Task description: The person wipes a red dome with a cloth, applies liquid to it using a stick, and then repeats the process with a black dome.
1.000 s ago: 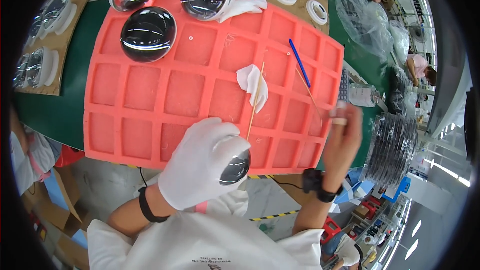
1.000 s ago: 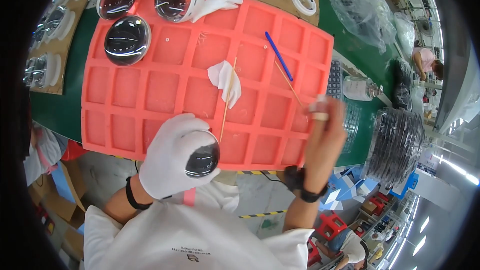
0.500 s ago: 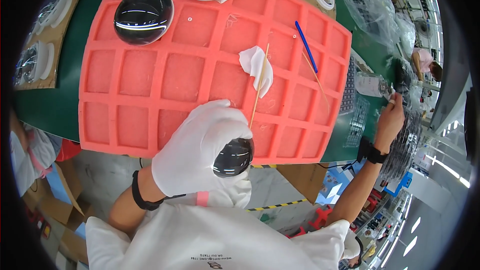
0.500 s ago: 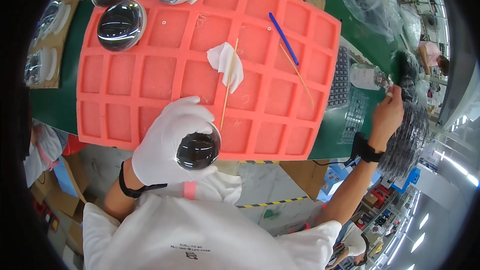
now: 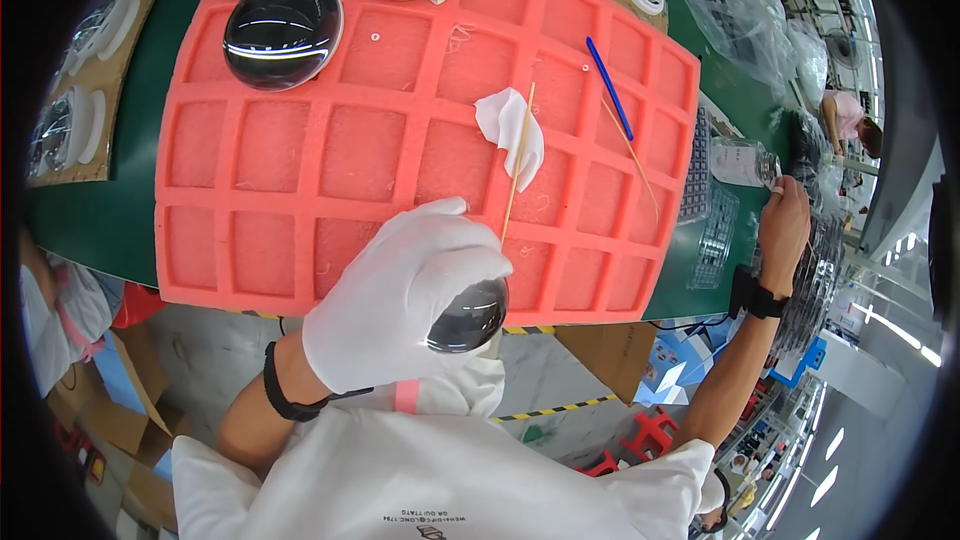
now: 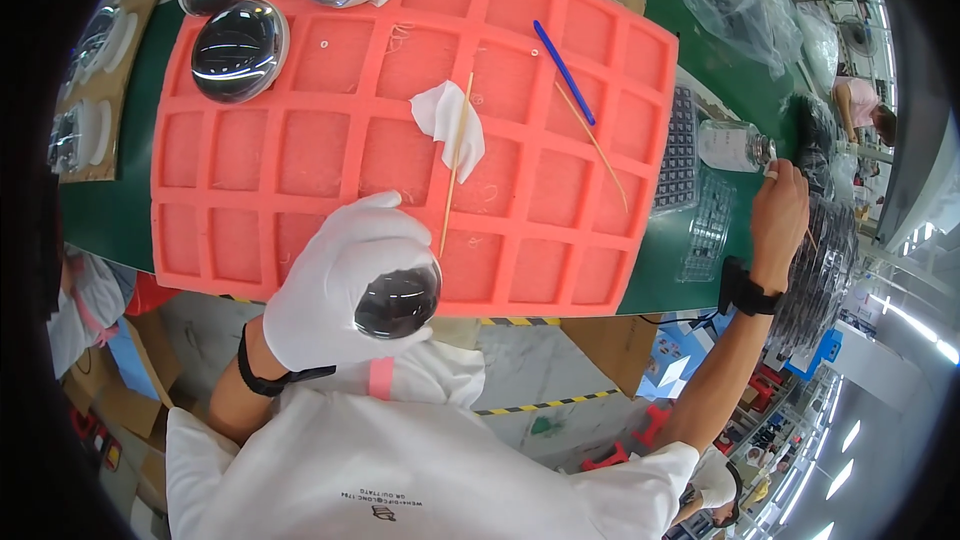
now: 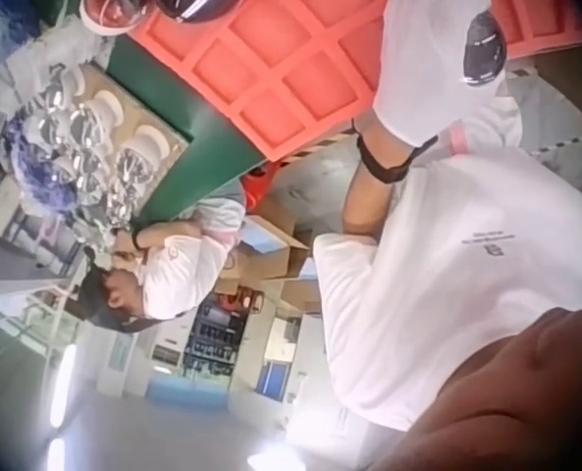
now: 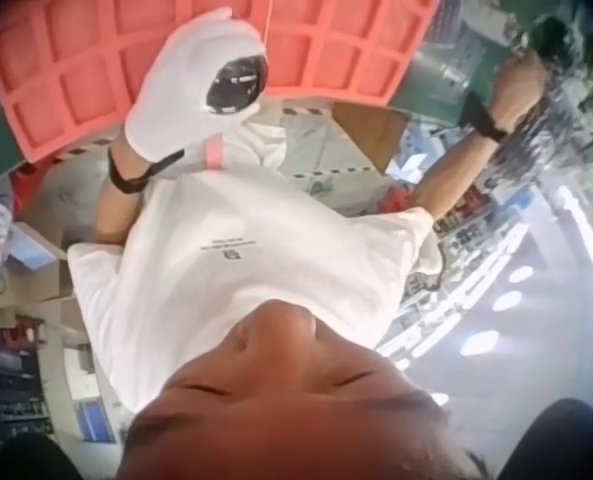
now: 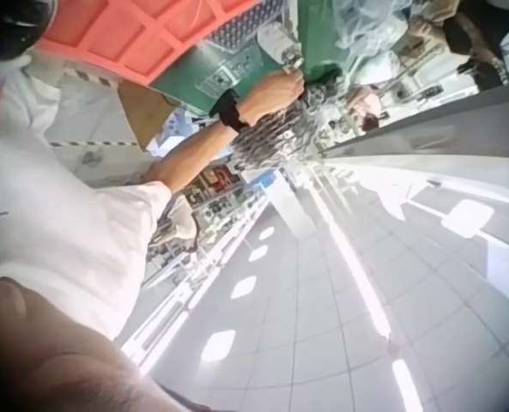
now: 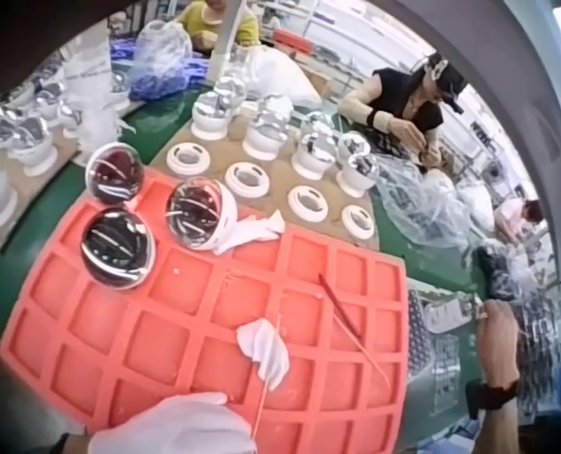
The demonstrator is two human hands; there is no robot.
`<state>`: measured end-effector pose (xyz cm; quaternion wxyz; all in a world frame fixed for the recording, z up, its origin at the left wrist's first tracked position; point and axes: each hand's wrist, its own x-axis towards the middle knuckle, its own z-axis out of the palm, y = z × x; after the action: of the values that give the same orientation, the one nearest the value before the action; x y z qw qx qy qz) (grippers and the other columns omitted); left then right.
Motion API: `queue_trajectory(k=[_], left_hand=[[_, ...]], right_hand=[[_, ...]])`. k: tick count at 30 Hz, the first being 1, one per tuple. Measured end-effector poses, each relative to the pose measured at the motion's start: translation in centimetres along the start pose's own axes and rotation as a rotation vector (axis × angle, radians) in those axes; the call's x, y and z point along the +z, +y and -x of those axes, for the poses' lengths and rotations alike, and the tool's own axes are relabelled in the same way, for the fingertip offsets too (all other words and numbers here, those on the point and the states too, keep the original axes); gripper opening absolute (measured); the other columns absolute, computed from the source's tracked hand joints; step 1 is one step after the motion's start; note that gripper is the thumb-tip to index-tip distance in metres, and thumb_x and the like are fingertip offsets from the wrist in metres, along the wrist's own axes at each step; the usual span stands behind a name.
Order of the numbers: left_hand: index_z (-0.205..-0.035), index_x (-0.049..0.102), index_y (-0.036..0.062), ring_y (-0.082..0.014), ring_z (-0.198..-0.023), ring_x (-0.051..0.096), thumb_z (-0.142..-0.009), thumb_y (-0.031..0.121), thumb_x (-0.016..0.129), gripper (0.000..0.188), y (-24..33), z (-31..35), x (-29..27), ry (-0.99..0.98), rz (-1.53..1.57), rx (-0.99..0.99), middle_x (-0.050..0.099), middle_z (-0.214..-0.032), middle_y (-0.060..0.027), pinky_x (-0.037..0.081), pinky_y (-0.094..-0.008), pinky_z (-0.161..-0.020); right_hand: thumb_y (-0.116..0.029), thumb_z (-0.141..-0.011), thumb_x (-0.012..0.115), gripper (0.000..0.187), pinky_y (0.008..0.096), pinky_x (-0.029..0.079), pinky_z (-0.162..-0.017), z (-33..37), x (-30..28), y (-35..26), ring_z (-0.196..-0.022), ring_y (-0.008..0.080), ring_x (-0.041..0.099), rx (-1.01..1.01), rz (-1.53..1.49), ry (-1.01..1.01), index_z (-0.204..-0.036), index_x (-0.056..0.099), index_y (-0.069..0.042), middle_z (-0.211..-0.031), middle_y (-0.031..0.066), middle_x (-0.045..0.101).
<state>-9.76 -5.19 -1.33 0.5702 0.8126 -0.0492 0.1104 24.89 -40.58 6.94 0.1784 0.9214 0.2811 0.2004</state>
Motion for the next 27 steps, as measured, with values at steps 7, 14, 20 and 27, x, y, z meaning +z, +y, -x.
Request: queue_trajectory(k=[7, 14, 20, 27], left_hand=[[-0.113, 0.063, 0.0107, -0.0292, -0.111, 0.058, -0.066, 0.008, 0.085, 0.052, 0.0, -0.3, -0.5, -0.05, -0.064, 0.026, 0.063, -0.115, -0.0079, 0.037, -0.0547, -0.115], [-0.111, 0.064, 0.0114, -0.0308, -0.11, 0.057, -0.063, 0.01, 0.085, 0.052, 0.0, -0.6, -0.5, -0.043, -0.061, 0.038, 0.062, -0.113, -0.0075, 0.039, -0.0536, -0.112], [-0.109, 0.065, 0.0112, -0.0321, -0.109, 0.056, -0.068, 0.016, 0.081, 0.044, 0.8, -1.0, -0.9, -0.076, -0.033, -0.031, 0.061, -0.113, -0.0084, 0.037, -0.0525, -0.111], [-0.111, 0.067, 0.0133, -0.0308, -0.109, 0.057, -0.058, 0.017, 0.09, 0.058, 1.2, -1.0, -0.7, -0.028, -0.111, -0.016, 0.062, -0.115, -0.0074, 0.042, -0.0547, -0.11]], right_hand=[[-0.016, -0.101, 0.048, 0.023, 0.0494, 0.051, -0.078, -0.4, -0.4, 0.1, -0.095, 0.0414, 0.065, 0.011, -0.01, -0.009, -0.109, 0.065, -0.004, -0.102, 0.0187, 0.069], [-0.018, -0.099, 0.052, 0.018, 0.0497, 0.052, -0.074, -0.5, -1.4, -0.4, -0.091, 0.0409, 0.066, 0.069, 0.046, -0.053, -0.106, 0.067, -0.01, -0.1, 0.0153, 0.07], [-0.019, -0.099, 0.053, 0.016, 0.0497, 0.051, -0.073, -1.0, -2.5, -1.0, -0.09, 0.0407, 0.065, 0.047, 0.034, -0.071, -0.104, 0.066, -0.009, -0.097, 0.0169, 0.069], [-0.018, -0.102, 0.05, 0.02, 0.0397, 0.048, -0.067, 2.3, -5.4, -5.3, -0.076, 0.0279, 0.063, 0.157, -0.298, 0.003, -0.103, 0.063, -0.002, -0.086, 0.0154, 0.065]])
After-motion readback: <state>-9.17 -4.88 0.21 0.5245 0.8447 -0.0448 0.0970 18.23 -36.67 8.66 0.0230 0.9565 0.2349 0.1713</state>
